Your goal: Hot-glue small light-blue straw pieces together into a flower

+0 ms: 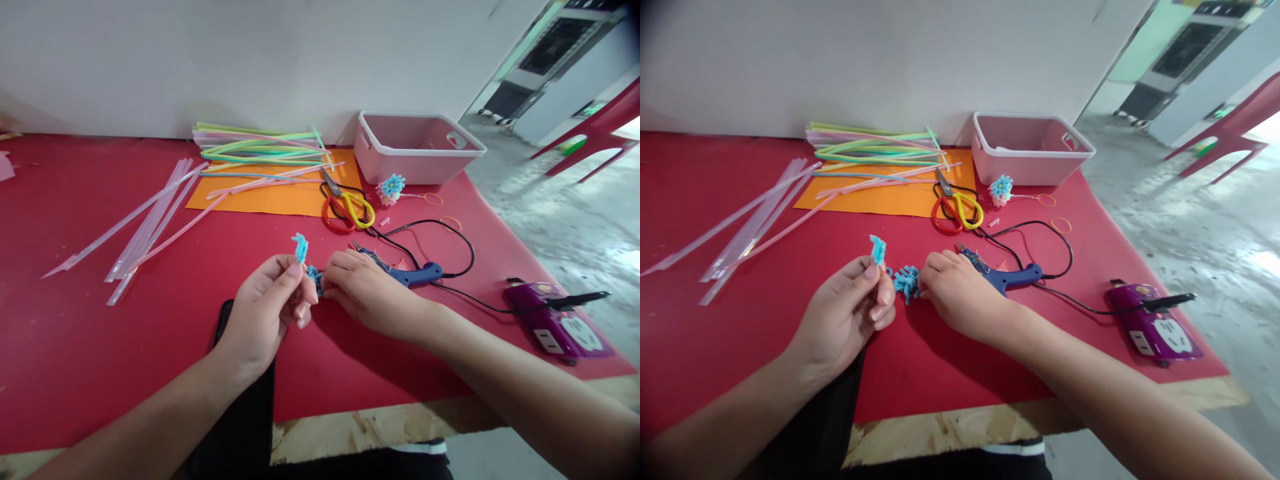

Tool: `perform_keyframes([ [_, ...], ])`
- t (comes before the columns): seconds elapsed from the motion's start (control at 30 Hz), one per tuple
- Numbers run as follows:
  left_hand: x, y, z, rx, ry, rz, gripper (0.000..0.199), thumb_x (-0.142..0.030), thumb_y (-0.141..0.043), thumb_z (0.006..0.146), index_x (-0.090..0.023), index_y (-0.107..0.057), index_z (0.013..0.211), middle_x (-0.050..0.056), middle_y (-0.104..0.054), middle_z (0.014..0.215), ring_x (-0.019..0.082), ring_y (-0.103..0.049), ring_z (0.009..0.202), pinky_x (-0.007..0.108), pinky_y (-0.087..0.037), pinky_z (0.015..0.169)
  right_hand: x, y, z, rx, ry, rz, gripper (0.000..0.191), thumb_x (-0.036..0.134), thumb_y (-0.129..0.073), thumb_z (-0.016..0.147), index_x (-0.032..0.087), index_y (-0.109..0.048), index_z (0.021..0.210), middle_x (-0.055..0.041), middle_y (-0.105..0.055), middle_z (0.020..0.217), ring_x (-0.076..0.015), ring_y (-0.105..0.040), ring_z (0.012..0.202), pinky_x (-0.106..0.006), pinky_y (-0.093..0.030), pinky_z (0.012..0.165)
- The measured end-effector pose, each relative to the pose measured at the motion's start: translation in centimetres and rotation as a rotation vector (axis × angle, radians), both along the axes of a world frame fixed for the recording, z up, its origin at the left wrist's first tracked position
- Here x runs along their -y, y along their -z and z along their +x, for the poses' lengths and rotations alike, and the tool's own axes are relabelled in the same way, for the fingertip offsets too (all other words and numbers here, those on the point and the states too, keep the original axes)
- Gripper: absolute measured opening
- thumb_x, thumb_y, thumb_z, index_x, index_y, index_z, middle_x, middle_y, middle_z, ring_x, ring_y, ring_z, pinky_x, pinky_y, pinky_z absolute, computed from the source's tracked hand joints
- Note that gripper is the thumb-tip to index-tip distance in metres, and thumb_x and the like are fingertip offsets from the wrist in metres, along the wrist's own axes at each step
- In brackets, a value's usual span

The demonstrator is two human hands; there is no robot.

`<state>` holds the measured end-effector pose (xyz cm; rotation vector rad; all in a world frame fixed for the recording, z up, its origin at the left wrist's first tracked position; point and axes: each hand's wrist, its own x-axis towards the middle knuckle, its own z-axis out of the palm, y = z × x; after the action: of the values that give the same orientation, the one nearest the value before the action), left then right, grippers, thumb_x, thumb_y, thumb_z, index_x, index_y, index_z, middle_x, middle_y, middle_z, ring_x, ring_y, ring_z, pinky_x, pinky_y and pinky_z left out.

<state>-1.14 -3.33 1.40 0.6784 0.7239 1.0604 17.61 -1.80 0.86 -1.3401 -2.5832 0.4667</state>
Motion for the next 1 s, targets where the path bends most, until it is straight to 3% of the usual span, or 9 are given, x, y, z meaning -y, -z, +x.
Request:
perform_keyframes([
  [0.13, 0.2, 0.1, 0.0, -0.014, 0.008, -0.005, 0.025, -0.029, -0.079, 0.085, -0.016, -0.059, 0.077, -0.004, -0.066, 0.061, 0.005, -0.05, 0.046, 0.015, -0.044, 0.045, 1.1, -0.7, 0.5, -0.323, -0.005, 0.033, 0.011, 0.009, -0.053, 0.095, 0.016, -0.061, 0.091, -0.0067, -0.068, 0.089, -0.0172, -0.062, 0.081, -0.03, -0.049, 0.077],
  [0.27, 0.5, 0.0, 0.3, -0.004, 0.065, -0.022, 0.029, -0.032, -0.081, 0.084, -0.017, -0.057, 0.077, -0.004, -0.068, 0.062, 0.005, -0.054, 0.046, 0.015, -0.046, 0.047, 2.1, -1.6, 1.0, -0.604, 0.133, -0.061, 0.008, 0.013, -0.06, 0.095, 0.02, -0.063, 0.093, 0.0016, -0.069, 0.08, -0.0096, -0.062, 0.068, -0.021, -0.049, 0.065],
  [0.4, 0.8, 0.1, 0.4, 0.011, 0.134, -0.062, 0.031, -0.035, -0.08, 0.085, -0.017, -0.056, 0.079, -0.004, -0.069, 0.062, 0.005, -0.055, 0.046, 0.015, -0.046, 0.048, 2.5, -1.8, 1.4, -0.802, 0.209, -0.169, 0.012, 0.017, -0.064, 0.095, 0.023, -0.075, 0.096, 0.0004, -0.076, 0.088, -0.0095, -0.069, 0.076, -0.021, -0.056, 0.072],
  [0.63, 1.0, 0.4, 0.3, 0.041, 0.22, -0.051, 0.025, -0.034, -0.075, 0.09, -0.017, -0.059, 0.083, -0.001, -0.07, 0.064, 0.006, -0.057, 0.049, 0.016, -0.047, 0.051, 2.8, -1.3, 0.9, -1.165, 0.355, -0.39, 0.015, 0.017, -0.084, 0.079, 0.025, -0.083, 0.091, -0.0022, -0.083, 0.089, -0.0159, -0.079, 0.078, -0.027, -0.068, 0.077],
  [0.83, 1.1, 0.1, 0.6, 0.036, 0.093, -0.091, 0.023, -0.03, -0.082, 0.084, -0.017, -0.063, 0.081, 0.0, -0.071, 0.076, 0.01, -0.066, 0.065, 0.017, -0.053, 0.054, 3.2, -1.2, 0.7, -1.272, 0.314, -0.56, 0.012, 0.015, -0.085, 0.078, 0.023, -0.082, 0.087, 0.0004, -0.081, 0.072, -0.015, -0.078, 0.063, -0.024, -0.069, 0.063],
  [1.0, 0.9, -0.1, 0.8, 0.086, 0.008, -0.143, 0.015, -0.021, -0.081, 0.083, -0.015, -0.067, 0.082, 0.001, -0.073, 0.09, 0.012, -0.07, 0.071, 0.02, -0.06, 0.057, 3.2, -0.9, 0.4, -1.341, 0.309, -0.584, 0.009, 0.015, -0.084, 0.08, 0.02, -0.079, 0.084, 0.0002, -0.081, 0.075, -0.0126, -0.077, 0.064, -0.021, -0.067, 0.061],
])
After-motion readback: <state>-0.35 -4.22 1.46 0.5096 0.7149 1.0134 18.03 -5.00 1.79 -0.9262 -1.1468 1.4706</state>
